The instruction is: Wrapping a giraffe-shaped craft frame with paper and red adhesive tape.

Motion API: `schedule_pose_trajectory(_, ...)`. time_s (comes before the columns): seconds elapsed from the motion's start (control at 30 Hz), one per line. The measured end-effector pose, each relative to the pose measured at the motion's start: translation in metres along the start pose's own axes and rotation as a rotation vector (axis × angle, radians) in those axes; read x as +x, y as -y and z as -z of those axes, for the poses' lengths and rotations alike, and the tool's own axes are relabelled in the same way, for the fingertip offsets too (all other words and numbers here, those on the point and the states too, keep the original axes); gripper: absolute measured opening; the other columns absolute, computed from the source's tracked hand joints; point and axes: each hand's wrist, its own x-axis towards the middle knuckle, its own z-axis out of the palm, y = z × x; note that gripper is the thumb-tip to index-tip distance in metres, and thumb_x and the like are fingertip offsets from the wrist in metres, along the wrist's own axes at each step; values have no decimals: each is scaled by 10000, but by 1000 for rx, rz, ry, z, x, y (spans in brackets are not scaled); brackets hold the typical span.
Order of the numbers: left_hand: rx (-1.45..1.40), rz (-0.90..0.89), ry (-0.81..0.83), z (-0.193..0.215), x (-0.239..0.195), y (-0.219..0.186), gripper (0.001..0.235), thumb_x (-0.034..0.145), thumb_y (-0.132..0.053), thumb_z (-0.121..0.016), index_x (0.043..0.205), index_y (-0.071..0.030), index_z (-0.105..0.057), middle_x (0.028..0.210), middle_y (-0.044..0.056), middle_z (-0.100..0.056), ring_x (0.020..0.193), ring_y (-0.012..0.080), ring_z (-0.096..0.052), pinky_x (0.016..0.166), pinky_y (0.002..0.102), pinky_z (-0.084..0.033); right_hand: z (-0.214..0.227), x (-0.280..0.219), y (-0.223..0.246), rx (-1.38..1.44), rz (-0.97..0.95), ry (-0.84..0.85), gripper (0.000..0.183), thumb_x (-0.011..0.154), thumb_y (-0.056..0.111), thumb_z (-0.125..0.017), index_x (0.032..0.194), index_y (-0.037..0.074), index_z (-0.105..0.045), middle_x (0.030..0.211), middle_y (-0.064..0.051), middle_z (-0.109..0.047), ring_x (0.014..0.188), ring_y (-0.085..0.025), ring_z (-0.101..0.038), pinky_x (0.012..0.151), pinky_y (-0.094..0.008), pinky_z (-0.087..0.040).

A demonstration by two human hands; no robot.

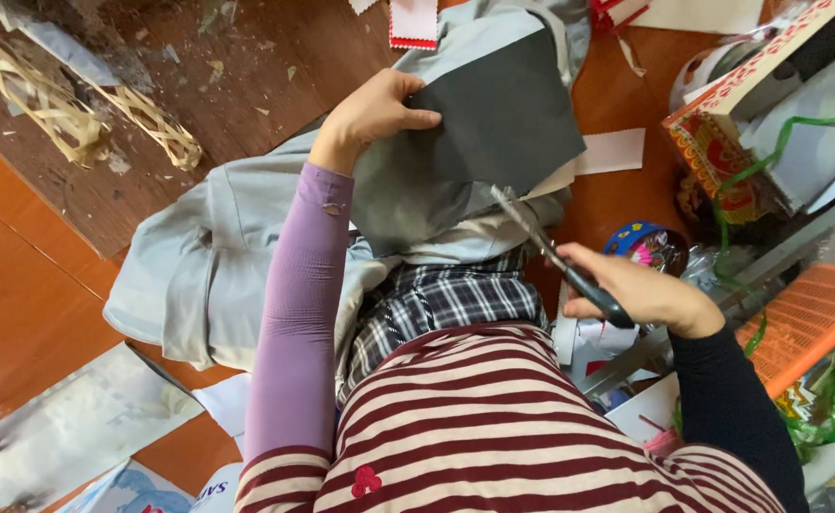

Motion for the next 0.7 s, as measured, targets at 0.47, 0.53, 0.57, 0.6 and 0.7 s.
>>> schedule_pose_trajectory(0.47,-123,13,-104,-19,-21,-23,209,833,-69,-823,1016,10,-761,887,-13,-748,777,54,-655,723,240,-554,-41,23,20,-81,-34,-190,879,770,458,-807,1448,97,-380,820,-192,-701,731,-312,-707,669,-410,-524)
schedule_pose_trajectory(0.53,-145,15,-105,-20,-22,-25,202,834,-73,-815,1012,5,-761,886,-15,-755,777,55,-669,730,236,-563,-43,27,13,-93,3,-223,870,772,452,-817,1438,84,-395,829,-184,-698,732,-302,-701,666,-408,-525)
schedule_pose_trajectory(0.57,-169,21,-104,-21,-24,-25,195,836,-76,-807,1009,1,-761,885,-16,-763,776,55,-684,738,232,-571,-44,29,10,-100,39,-252,862,773,445,-827,1428,71,-410,838,-176,-695,732,-292,-696,664,-406,-525)
schedule_pose_trajectory(0.6,-170,22,-106,-20,-25,-25,195,836,-76,-807,1009,1,-761,885,-16,-763,776,55,-684,738,232,-571,-45,27,13,-102,40,-250,862,773,445,-827,1428,71,-410,838,-176,-695,732,-292,-696,664,-406,-525)
schedule_pose_trajectory(0.7,-137,-10,-136,-18,-28,-26,177,845,-72,-808,996,9,-764,876,-17,-746,775,47,-658,735,234,-559,-46,25,16,-7,38,-297,811,745,399,-844,1389,59,-490,762,-161,-695,680,-265,-684,661,-383,-521)
